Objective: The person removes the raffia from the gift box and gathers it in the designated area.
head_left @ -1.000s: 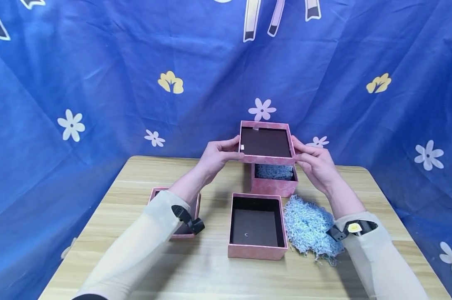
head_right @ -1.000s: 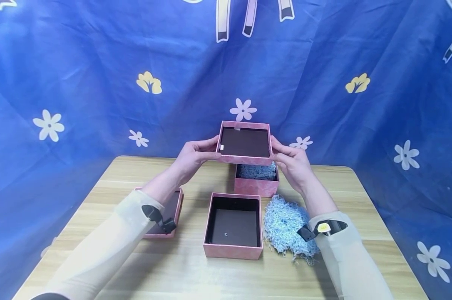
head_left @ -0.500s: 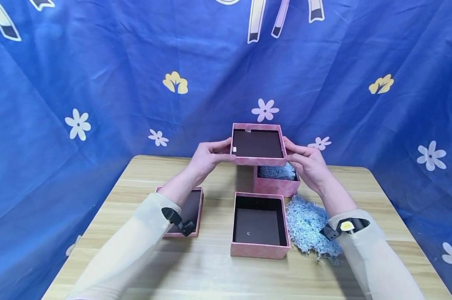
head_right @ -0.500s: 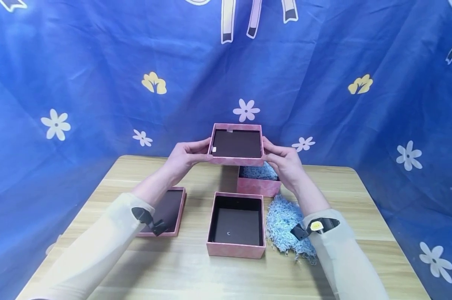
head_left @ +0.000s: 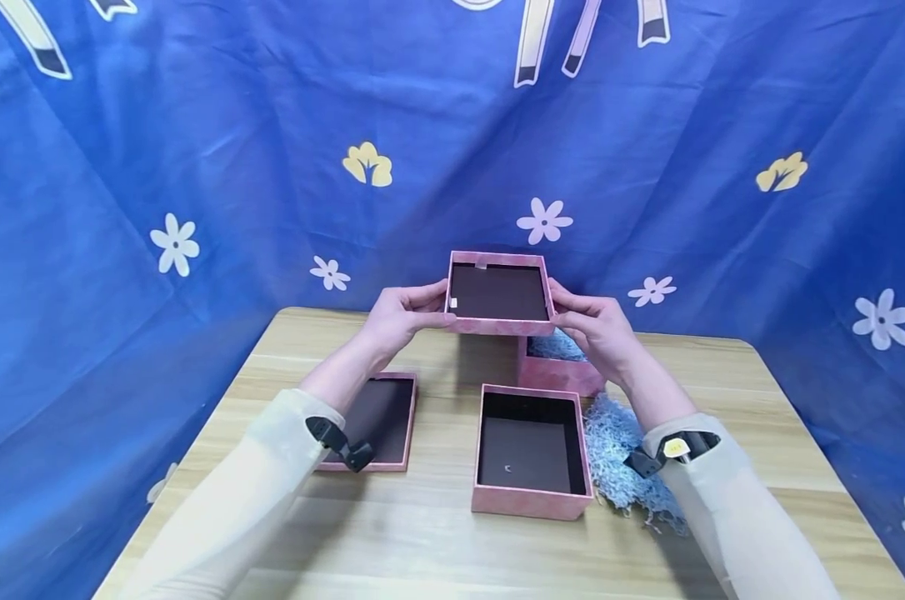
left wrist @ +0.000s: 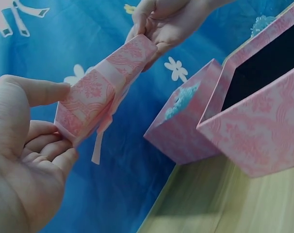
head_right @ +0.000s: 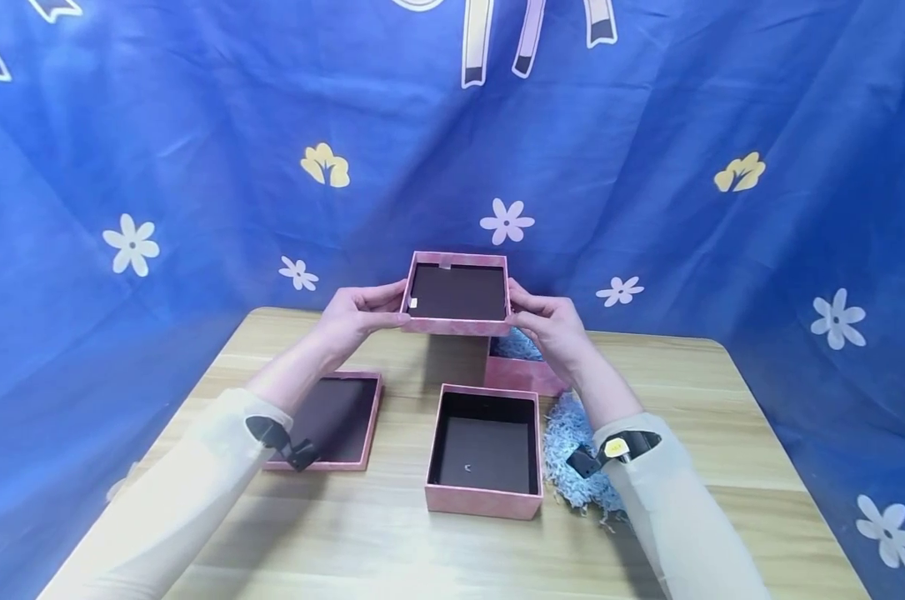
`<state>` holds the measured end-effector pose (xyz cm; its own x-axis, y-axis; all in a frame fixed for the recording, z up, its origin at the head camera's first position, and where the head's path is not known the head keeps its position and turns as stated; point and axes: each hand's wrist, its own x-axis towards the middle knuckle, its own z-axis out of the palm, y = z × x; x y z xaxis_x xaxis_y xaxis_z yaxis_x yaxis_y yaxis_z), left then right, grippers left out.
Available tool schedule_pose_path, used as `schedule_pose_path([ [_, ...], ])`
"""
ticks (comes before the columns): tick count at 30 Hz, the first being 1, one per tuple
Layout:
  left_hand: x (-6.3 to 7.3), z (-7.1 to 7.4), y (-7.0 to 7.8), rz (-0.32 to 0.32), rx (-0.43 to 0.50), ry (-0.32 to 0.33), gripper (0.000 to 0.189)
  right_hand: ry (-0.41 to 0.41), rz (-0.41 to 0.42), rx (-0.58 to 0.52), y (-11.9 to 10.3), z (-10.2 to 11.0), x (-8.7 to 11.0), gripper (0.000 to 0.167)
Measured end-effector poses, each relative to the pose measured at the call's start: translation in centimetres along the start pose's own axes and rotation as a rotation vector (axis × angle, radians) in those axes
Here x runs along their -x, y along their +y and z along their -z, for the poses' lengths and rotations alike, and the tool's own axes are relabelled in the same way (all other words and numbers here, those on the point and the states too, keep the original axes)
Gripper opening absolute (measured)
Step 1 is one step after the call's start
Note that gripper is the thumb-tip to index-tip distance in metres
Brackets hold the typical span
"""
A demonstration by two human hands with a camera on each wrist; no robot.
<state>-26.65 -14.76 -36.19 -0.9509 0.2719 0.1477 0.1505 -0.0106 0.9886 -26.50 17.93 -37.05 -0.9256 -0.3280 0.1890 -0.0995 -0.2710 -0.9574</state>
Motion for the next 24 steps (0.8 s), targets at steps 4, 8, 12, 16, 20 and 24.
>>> schedule_pose_path([
  [4, 0.4, 1.0, -0.2, 0.000, -0.005, -0.005, 0.067, -0.016, -0.008, -0.004, 0.8, -0.7, -0.5, 0.054],
  [8, 0.7, 2.2, -0.7, 0.005, 0.002, -0.003, 0.067, -0.033, -0.027, 0.005, 1.4, -1.6, -1.0, 0.054],
  [12, 1.0, 3.2, -1.2, 0.009, 0.007, -0.006, 0.066, -0.048, -0.049, 0.005, 2.1, -2.5, -1.5, 0.056],
  [16, 1.4, 4.1, -1.6, 0.018, 0.002, -0.017, 0.066, -0.063, -0.069, -0.012, 2.9, -3.1, -1.9, 0.057],
  [20, 1.5, 4.9, -2.2, 0.026, 0.009, -0.022, 0.067, -0.068, -0.086, -0.007, 3.7, -3.6, -2.2, 0.058],
  [24, 1.6, 5.7, -2.8, 0.034, 0.011, -0.024, 0.067, -0.076, -0.097, 0.024, 4.3, -4.1, -2.6, 0.057],
])
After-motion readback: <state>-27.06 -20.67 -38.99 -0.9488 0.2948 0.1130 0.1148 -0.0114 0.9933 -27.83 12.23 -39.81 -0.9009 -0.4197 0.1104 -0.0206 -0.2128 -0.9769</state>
